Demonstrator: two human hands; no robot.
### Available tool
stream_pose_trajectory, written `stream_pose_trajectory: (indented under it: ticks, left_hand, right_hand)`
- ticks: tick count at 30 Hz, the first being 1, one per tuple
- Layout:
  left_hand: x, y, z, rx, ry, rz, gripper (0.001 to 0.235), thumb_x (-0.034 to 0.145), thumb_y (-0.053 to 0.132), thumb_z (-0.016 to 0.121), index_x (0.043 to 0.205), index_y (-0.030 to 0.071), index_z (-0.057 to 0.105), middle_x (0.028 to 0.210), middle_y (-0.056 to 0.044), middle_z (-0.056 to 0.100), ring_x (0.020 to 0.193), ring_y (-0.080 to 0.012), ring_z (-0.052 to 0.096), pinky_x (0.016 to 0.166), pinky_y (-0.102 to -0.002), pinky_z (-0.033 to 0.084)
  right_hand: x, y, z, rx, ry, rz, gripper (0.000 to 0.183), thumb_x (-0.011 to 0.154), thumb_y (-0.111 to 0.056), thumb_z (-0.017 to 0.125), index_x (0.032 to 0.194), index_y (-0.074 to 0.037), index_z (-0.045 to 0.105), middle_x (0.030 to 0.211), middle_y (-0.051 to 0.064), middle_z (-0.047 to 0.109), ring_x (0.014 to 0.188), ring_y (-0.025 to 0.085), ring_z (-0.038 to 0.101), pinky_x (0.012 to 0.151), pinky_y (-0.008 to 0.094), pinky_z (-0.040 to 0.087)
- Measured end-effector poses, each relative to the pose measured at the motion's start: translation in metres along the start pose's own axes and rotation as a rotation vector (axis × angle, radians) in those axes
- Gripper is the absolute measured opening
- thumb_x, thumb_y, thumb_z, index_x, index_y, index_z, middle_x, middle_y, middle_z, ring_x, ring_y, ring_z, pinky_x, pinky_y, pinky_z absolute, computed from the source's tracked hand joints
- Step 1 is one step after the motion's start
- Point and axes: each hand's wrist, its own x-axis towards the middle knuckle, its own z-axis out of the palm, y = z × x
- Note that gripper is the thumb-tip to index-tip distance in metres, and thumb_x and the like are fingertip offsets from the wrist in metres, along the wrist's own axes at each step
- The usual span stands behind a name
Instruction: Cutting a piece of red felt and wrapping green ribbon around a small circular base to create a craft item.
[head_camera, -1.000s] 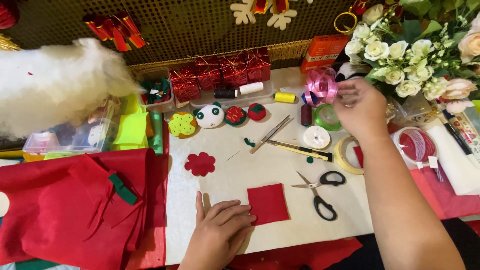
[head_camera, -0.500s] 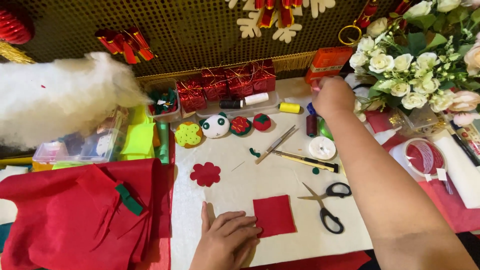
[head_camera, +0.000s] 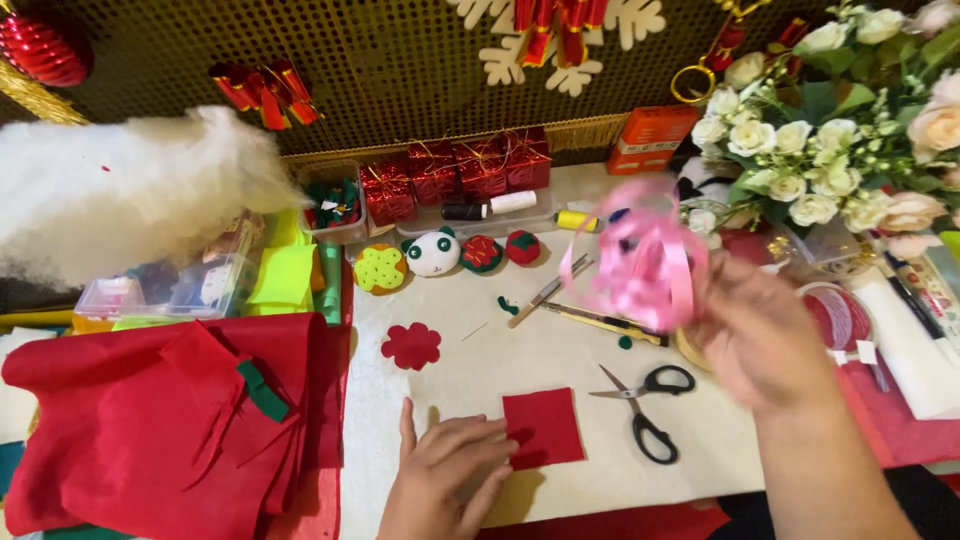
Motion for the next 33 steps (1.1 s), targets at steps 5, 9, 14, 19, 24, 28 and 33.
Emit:
stream_pose_trajectory:
  ticks: [5, 9, 14, 19, 24, 28, 33]
  left_hand:
    - [0.02, 0.043, 0.002, -0.586, 0.136, -0.178, 0.043, 0.095, 0.03, 0.069, 0.131, 0.007, 0.064, 0.132, -0.014, 0.073, 0.123, -0.0282, 0.072, 0.114, -0.05, 0.046]
    - [0.032, 0.062, 0.012, -1.271, 0.064, -0.276, 0.074, 0.093, 0.015, 0.074, 0.154, 0.005, 0.035, 0.13, -0.016, 0.065, 0.117, -0.0271, 0.065, 0.099, -0.05, 0.062]
    - [0.022, 0.05, 0.019, -0.966, 0.098, -0.475, 0.043, 0.087, 0.008, 0.076, 0.128, 0.003, 0.064, 0.105, -0.008, 0.071, 0.09, -0.016, 0.067, 0.076, -0.03, 0.066]
    - [0.005, 0.046, 0.011, -0.975, -0.025, -0.422, 0.028, 0.082, 0.012, 0.085, 0.105, 0.009, 0.068, 0.096, -0.004, 0.068, 0.087, -0.0177, 0.064, 0.073, -0.032, 0.06]
    - [0.013, 0.058, -0.013, -0.346, -0.246, -0.76, 0.041, 0.087, 0.024, 0.072, 0.123, 0.021, 0.052, 0.086, 0.001, 0.082, 0.062, -0.0131, 0.06, 0.059, -0.028, 0.048]
    - [0.018, 0.045, 0.008, -0.296, -0.12, -0.809, 0.046, 0.085, 0.024, 0.076, 0.124, 0.019, 0.051, 0.087, 0.0, 0.072, 0.057, -0.0139, 0.064, 0.055, -0.031, 0.053]
    - [0.029, 0.02, 0.031, -0.113, -0.043, -0.718, 0.05, 0.081, 0.028, 0.079, 0.119, 0.021, 0.048, 0.091, 0.003, 0.068, 0.064, -0.0209, 0.065, 0.06, -0.038, 0.053]
  right_hand:
    - [-0.067, 0.007, 0.04, 0.159, -0.298, -0.037, 0.016, 0.093, -0.012, 0.071, 0.101, 0.001, 0.075, 0.089, 0.014, 0.076, 0.072, 0.023, 0.067, 0.065, 0.038, 0.058]
    - [-0.093, 0.038, 0.056, 0.121, -0.183, 0.095, 0.016, 0.088, -0.001, 0.071, 0.102, 0.006, 0.074, 0.099, 0.018, 0.078, 0.087, 0.028, 0.072, 0.079, 0.04, 0.058]
    - [-0.103, 0.041, 0.066, -0.187, -0.218, -0.044, 0.022, 0.092, -0.014, 0.068, 0.106, -0.002, 0.079, 0.121, 0.013, 0.074, 0.117, 0.025, 0.069, 0.102, 0.039, 0.05]
    - [-0.117, 0.041, 0.079, -0.271, -0.41, -0.058, 0.015, 0.095, -0.013, 0.067, 0.101, -0.006, 0.079, 0.096, 0.006, 0.076, 0.089, 0.02, 0.068, 0.083, 0.035, 0.055]
    - [-0.122, 0.047, 0.092, -0.387, -0.272, 0.2, 0.01, 0.088, 0.002, 0.071, 0.086, -0.003, 0.079, 0.075, 0.004, 0.076, 0.068, 0.011, 0.068, 0.065, 0.024, 0.054]
    - [-0.113, 0.061, 0.095, -0.591, -0.057, 0.306, 0.023, 0.086, -0.004, 0.077, 0.108, -0.01, 0.077, 0.069, 0.005, 0.07, 0.06, 0.013, 0.057, 0.059, 0.025, 0.051]
    - [-0.089, 0.065, 0.097, -0.941, 0.062, 0.176, 0.012, 0.081, -0.016, 0.076, 0.093, -0.016, 0.078, 0.072, -0.002, 0.078, 0.061, 0.01, 0.068, 0.062, 0.025, 0.058]
